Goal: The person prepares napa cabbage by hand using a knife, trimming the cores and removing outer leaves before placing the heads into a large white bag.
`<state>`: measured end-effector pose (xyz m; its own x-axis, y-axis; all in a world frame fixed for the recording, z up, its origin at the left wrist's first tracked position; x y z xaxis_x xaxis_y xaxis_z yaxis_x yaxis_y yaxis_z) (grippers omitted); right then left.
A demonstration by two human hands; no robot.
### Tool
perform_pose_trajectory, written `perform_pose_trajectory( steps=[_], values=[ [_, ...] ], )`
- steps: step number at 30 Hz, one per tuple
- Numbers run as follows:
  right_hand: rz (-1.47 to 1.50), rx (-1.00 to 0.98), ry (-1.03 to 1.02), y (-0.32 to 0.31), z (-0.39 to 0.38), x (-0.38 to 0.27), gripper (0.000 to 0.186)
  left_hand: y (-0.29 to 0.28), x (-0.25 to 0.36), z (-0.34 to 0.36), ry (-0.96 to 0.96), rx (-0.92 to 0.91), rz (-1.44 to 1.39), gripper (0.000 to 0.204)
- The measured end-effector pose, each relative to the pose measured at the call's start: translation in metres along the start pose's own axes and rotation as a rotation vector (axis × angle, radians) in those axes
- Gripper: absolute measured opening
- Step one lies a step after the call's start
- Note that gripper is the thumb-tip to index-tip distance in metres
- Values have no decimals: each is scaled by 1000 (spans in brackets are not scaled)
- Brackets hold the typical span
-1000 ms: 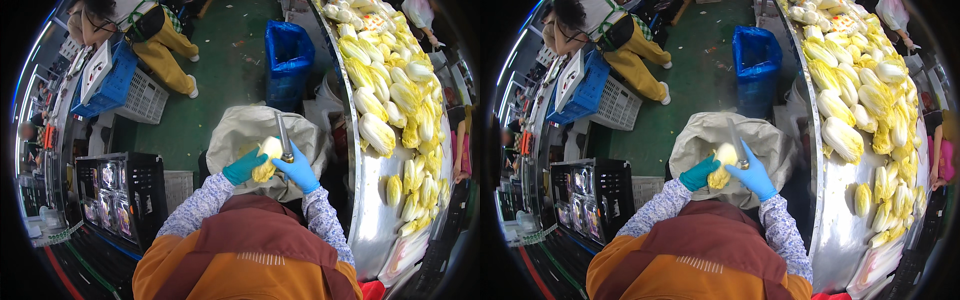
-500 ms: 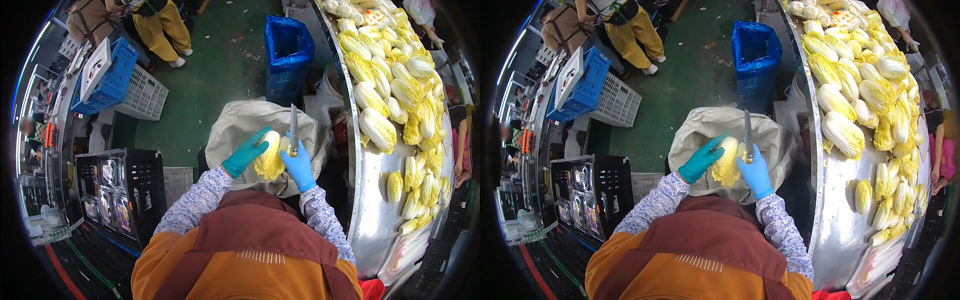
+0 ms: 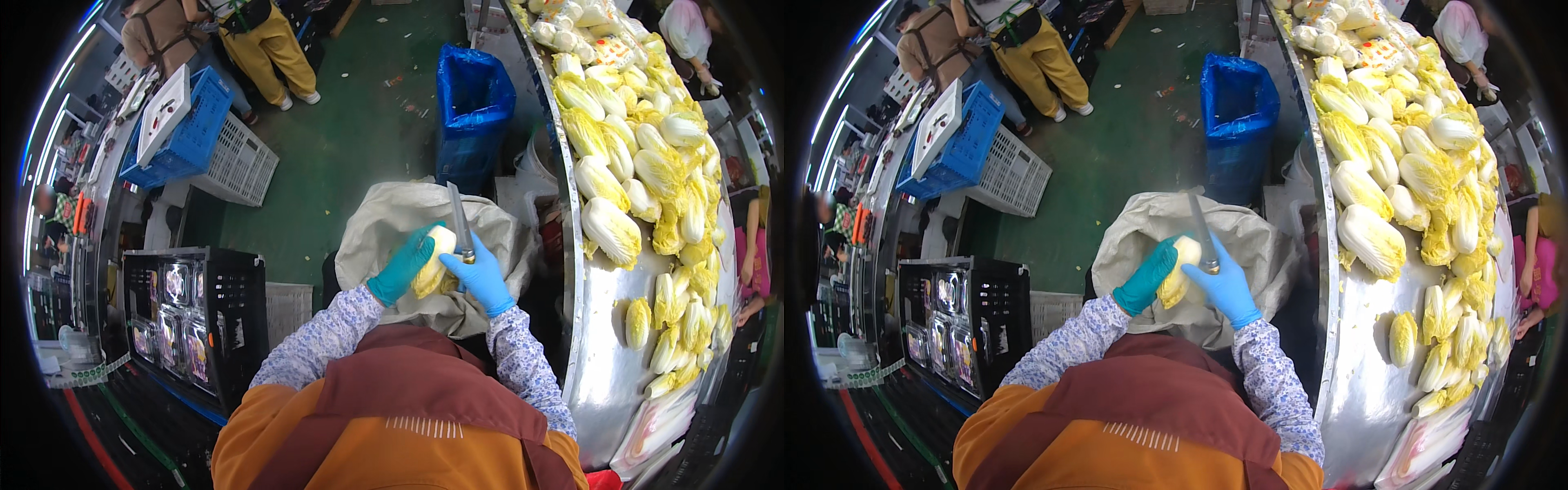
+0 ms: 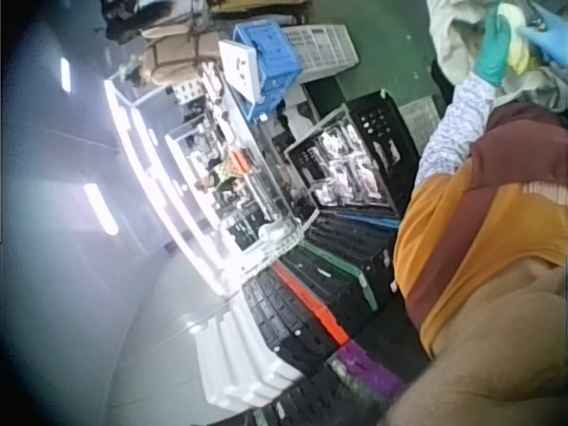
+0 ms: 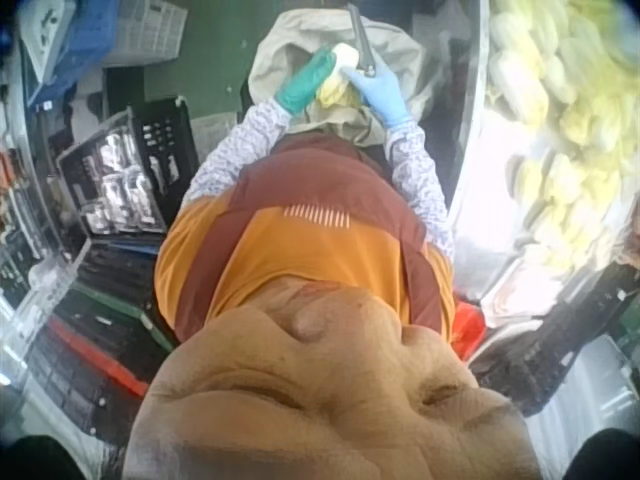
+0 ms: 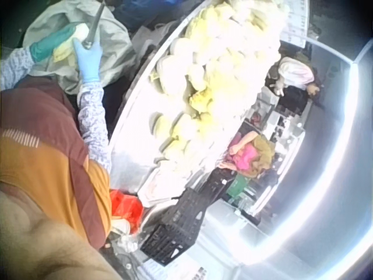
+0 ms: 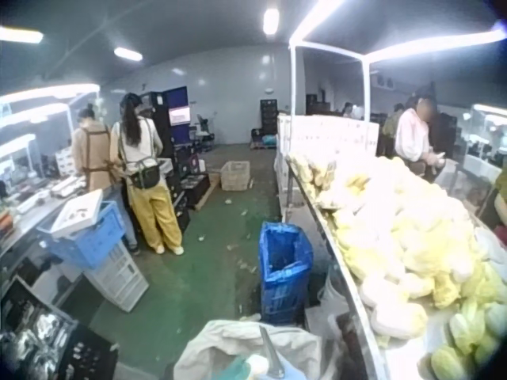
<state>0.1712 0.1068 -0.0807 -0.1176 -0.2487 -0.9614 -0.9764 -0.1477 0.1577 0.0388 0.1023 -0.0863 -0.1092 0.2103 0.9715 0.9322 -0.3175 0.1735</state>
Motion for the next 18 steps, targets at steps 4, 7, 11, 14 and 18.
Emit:
perform_pose_trajectory(
  steps=[4,7,11,14,18],
  values=[
    [25,-33,-17,3,-3,-7,49,14,2,-5,-72,-83,-386,51],
    [-11,-27,15,-1,-9,-8,44,10,-20,-7,-170,-69,-411,48],
    [2,-17,66,-4,-12,-21,45,15,-19,-11,-317,-98,-715,51],
    [-17,42,-100,-22,6,-13,52,12,-9,-6,-274,-136,-825,55],
    [-652,69,-16,-30,7,-15,68,4,-4,-4,-198,-80,-819,58]
  ],
)
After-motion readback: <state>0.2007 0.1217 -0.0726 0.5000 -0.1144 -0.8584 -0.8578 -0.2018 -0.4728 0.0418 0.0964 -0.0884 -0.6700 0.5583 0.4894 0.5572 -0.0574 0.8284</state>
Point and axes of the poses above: each hand's wrist, its own z-axis towards the middle knuckle, its own y-axis out of the palm, x = y × z, the point moved 9 cm from there along z, towards the middle knuckle, and after that the axes turned 11 degrees about z, right-handed, at the moved point
